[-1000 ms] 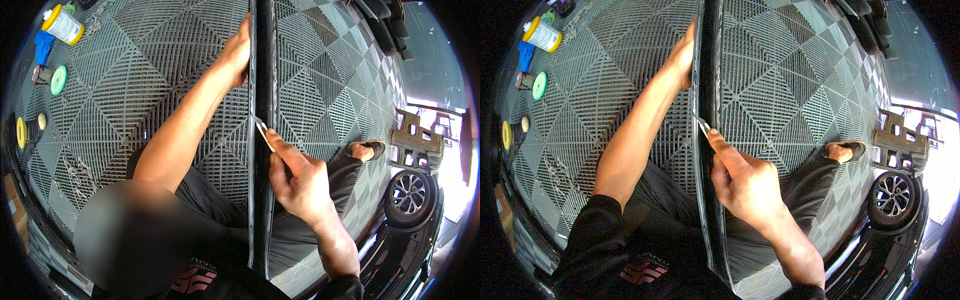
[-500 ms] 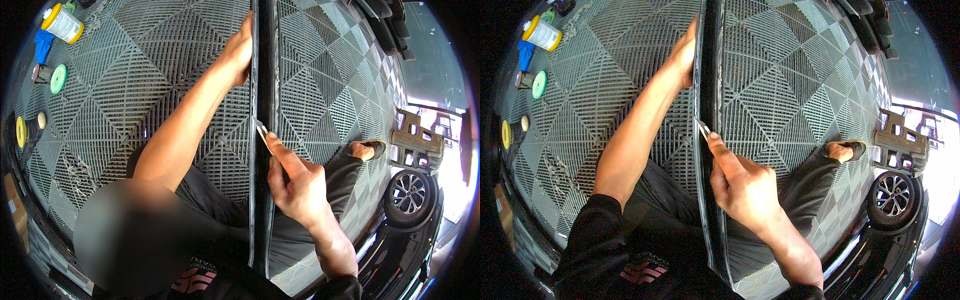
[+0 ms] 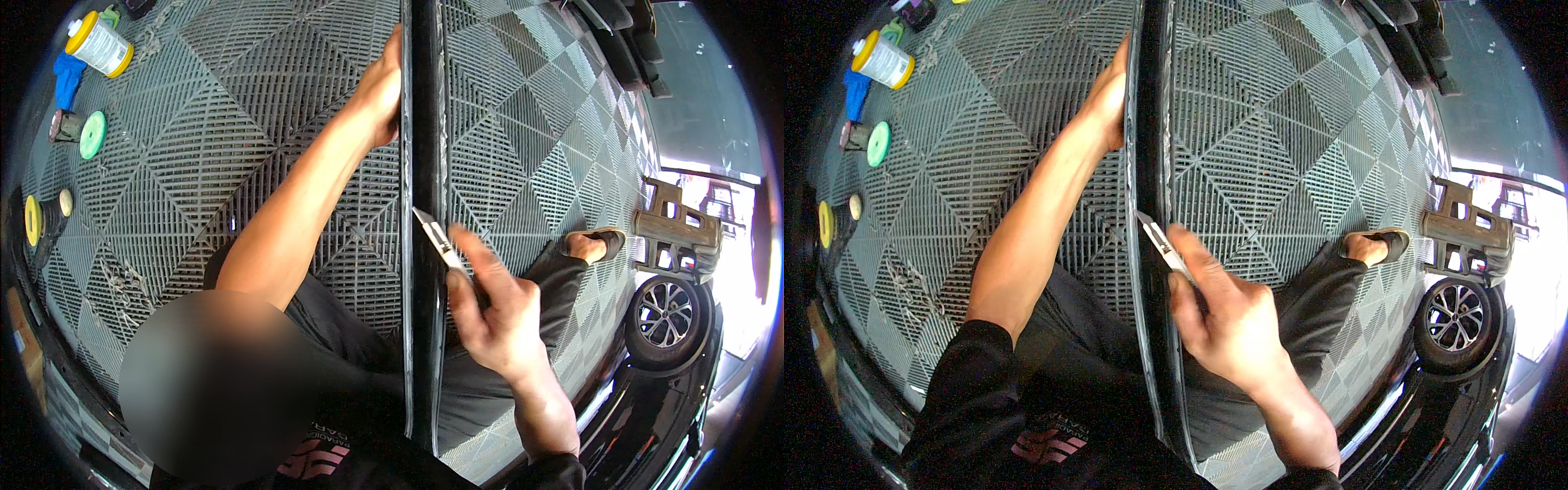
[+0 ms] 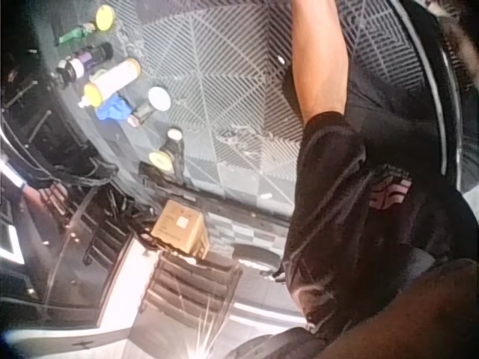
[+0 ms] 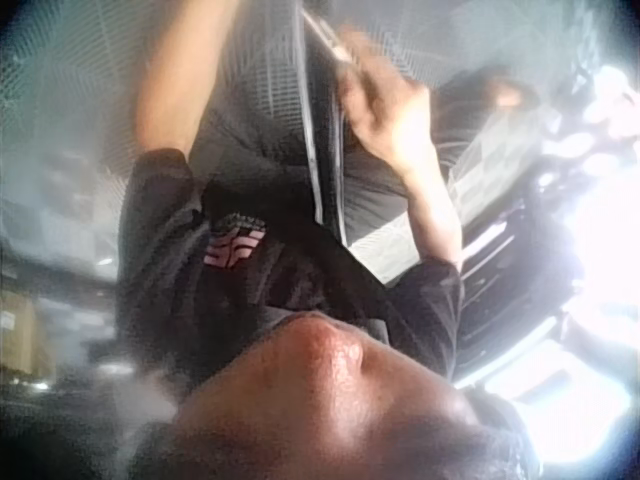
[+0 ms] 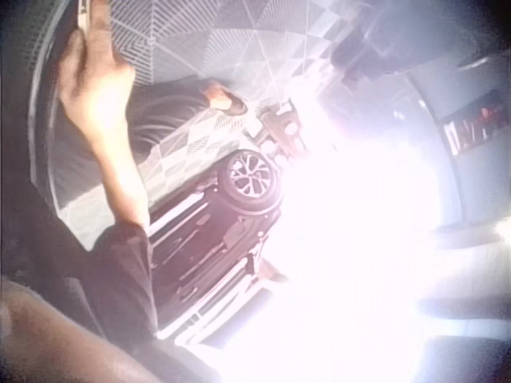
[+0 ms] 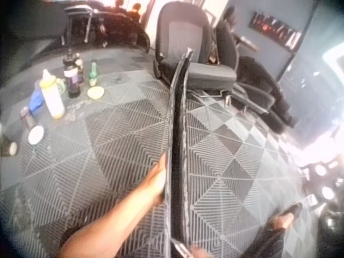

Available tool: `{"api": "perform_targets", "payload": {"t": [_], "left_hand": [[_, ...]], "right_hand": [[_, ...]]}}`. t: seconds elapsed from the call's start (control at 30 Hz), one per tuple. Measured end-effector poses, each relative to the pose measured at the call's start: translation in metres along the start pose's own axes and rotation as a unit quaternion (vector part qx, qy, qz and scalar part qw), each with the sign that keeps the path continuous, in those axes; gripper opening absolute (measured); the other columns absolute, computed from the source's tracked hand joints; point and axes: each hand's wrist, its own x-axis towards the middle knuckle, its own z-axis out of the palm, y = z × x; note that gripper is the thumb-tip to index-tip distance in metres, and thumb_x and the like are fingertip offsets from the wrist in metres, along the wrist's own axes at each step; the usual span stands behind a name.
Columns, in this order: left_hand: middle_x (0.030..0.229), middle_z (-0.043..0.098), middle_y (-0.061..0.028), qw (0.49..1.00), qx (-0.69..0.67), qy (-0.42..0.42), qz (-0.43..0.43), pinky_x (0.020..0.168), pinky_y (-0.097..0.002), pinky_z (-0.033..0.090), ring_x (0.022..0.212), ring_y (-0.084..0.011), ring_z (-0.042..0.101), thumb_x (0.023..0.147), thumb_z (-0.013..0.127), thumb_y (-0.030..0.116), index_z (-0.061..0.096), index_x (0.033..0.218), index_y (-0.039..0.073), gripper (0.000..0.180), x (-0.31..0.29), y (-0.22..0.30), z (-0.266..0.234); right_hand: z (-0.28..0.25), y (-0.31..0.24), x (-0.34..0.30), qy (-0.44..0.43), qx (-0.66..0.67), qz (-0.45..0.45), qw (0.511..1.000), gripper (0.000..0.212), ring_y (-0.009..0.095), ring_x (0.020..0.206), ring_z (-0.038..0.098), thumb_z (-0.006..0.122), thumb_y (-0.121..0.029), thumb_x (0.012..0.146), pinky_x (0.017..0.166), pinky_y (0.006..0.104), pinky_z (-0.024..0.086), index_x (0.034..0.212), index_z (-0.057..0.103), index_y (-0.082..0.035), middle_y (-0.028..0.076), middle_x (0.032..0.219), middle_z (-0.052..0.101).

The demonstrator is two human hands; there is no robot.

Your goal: The person uses a utility knife to carefully trim excess material from the edge of a long black car trim piece. They repeatedly scrape and cut along the seam, removing small strips of material.

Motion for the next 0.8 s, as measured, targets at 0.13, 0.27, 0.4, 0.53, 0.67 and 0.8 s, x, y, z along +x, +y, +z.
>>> {"api": "perform_targets", "payload": {"t": [0.13, 0.27, 0.4, 0.53, 0.67, 0.8], "left_hand": [[0.089, 0.061, -0.0048, 1.000, -0.010, -0.012, 0.027, 0.046, -0.0311, 0.056, 0.059, -0.0118, 0.060, 0.110, 0.045, 0.043, 0.021, 0.163, 0.025, 0.060, 0.001, -0.002, 0.000], [0.091, 0.061, -0.0041, 1.000, -0.008, -0.007, 0.014, 0.047, -0.0293, 0.054, 0.061, -0.0105, 0.059, 0.110, 0.048, 0.036, 0.019, 0.164, 0.028, 0.062, -0.001, 0.000, 0.002], [0.092, 0.061, -0.0045, 0.999, 0.002, -0.010, 0.043, 0.047, -0.0286, 0.053, 0.064, -0.0096, 0.060, 0.109, 0.048, 0.043, 0.017, 0.165, 0.027, 0.066, 0.004, -0.008, -0.001], [0.092, 0.061, -0.0042, 1.000, -0.002, 0.007, -0.004, 0.048, -0.0281, 0.053, 0.063, -0.0093, 0.059, 0.109, 0.046, 0.048, 0.018, 0.165, 0.028, 0.065, 0.003, -0.004, -0.001], [0.091, 0.061, -0.0031, 0.999, 0.013, 0.010, 0.038, 0.052, -0.0299, 0.055, 0.067, -0.0103, 0.060, 0.109, 0.045, 0.048, 0.024, 0.163, 0.026, 0.062, 0.004, -0.005, 0.003], [0.093, 0.061, -0.0028, 1.000, 0.014, 0.013, 0.019, 0.054, -0.0305, 0.055, 0.068, -0.0104, 0.060, 0.110, 0.046, 0.043, 0.023, 0.164, 0.027, 0.061, 0.000, -0.003, 0.003]], "right_hand": [[-0.019, -0.003, 0.025, 0.003, 0.002, -0.017, 1.000, 0.031, 0.025, 0.055, 0.069, 0.067, -0.011, 0.098, 0.052, 0.0357, 0.054, 0.128, 0.063, -0.003, 0.015, 0.076, 0.068], [-0.009, 0.019, 0.040, 0.036, 0.090, -0.012, 0.995, 0.017, 0.018, 0.054, 0.058, 0.066, -0.011, 0.101, 0.054, 0.0328, 0.048, 0.115, 0.060, -0.003, 0.008, 0.067, 0.059], [-0.003, 0.024, 0.046, 0.070, 0.154, 0.047, 0.985, 0.021, 0.009, 0.057, 0.048, 0.066, -0.023, 0.104, 0.053, 0.0301, 0.042, 0.103, 0.063, -0.001, 0.002, 0.065, 0.054], [-0.002, 0.024, 0.049, 0.029, 0.150, 0.139, 0.979, 0.037, 0.008, 0.058, 0.044, 0.066, -0.033, 0.104, 0.052, 0.0301, 0.041, 0.088, 0.066, 0.000, 0.002, 0.061, 0.050], [-0.001, 0.022, 0.047, 0.026, 0.146, 0.140, 0.979, 0.041, 0.004, 0.061, 0.041, 0.062, -0.038, 0.106, 0.055, 0.0235, 0.034, 0.093, 0.071, 0.000, -0.005, 0.067, 0.050], [0.000, 0.020, 0.048, 0.023, 0.133, 0.130, 0.982, 0.039, 0.005, 0.062, 0.044, 0.063, -0.035, 0.105, 0.056, 0.0244, 0.036, 0.097, 0.071, 0.002, -0.004, 0.069, 0.053]]}}
